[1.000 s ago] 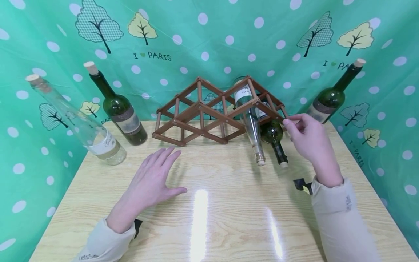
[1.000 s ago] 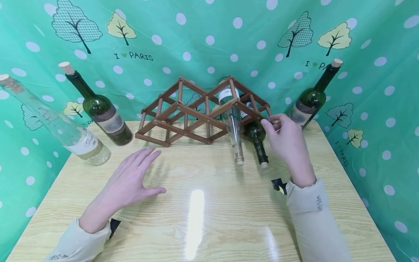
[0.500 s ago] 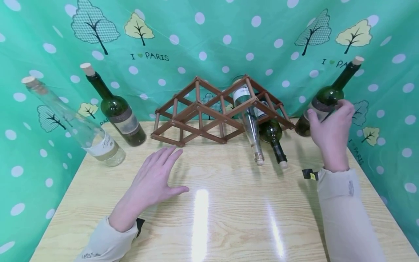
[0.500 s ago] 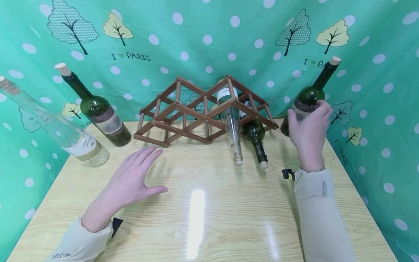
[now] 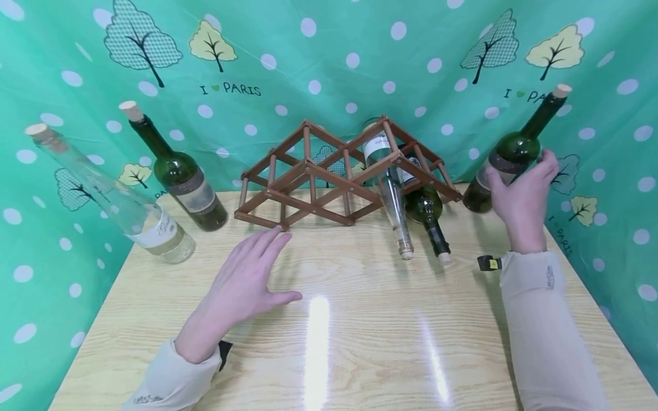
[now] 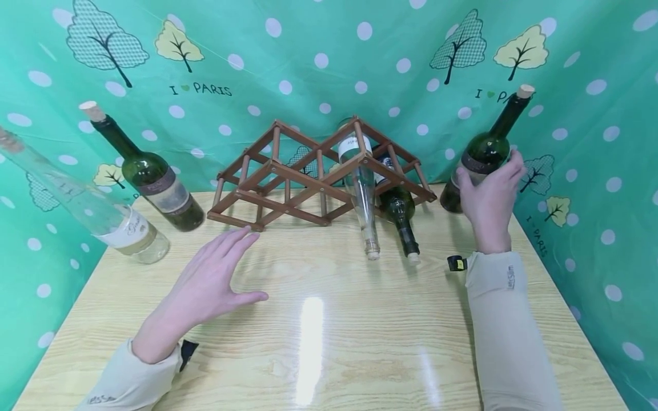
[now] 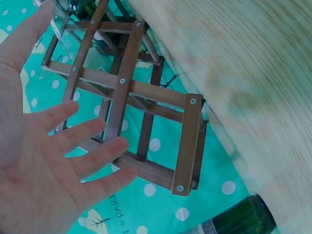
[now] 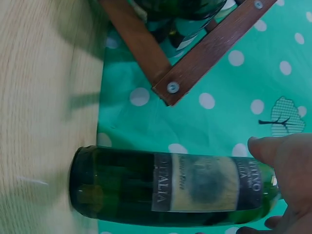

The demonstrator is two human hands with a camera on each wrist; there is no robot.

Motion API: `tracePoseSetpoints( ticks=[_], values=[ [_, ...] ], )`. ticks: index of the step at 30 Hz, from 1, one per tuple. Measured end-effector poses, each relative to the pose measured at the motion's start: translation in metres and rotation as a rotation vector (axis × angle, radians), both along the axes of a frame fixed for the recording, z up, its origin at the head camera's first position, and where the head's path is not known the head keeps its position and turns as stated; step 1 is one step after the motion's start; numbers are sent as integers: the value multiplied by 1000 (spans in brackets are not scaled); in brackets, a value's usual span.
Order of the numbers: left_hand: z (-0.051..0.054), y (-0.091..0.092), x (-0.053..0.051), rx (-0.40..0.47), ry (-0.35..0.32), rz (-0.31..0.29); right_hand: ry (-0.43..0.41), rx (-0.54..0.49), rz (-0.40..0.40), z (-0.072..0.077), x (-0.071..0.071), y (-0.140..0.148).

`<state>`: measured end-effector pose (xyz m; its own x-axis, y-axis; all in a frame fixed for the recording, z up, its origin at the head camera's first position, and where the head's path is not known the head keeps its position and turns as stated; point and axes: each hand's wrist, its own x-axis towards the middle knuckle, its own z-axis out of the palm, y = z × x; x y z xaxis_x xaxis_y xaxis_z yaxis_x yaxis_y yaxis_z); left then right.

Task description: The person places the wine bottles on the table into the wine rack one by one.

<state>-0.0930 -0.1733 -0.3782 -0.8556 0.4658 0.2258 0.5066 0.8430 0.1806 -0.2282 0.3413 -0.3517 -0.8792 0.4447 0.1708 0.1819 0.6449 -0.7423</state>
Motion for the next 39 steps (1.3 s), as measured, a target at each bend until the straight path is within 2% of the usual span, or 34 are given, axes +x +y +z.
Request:
tracePoseSetpoints(
  ticks=[10, 27, 39],
  values=[
    [2, 4, 1, 13, 5, 2, -26, -86, -23, -2, -11, 9],
    [4, 3, 2, 7, 1, 7, -10, -176, 18, -10, -16, 20],
    [5, -1, 4, 7, 3, 27, 34, -164, 12, -7, -16, 15]
  ],
)
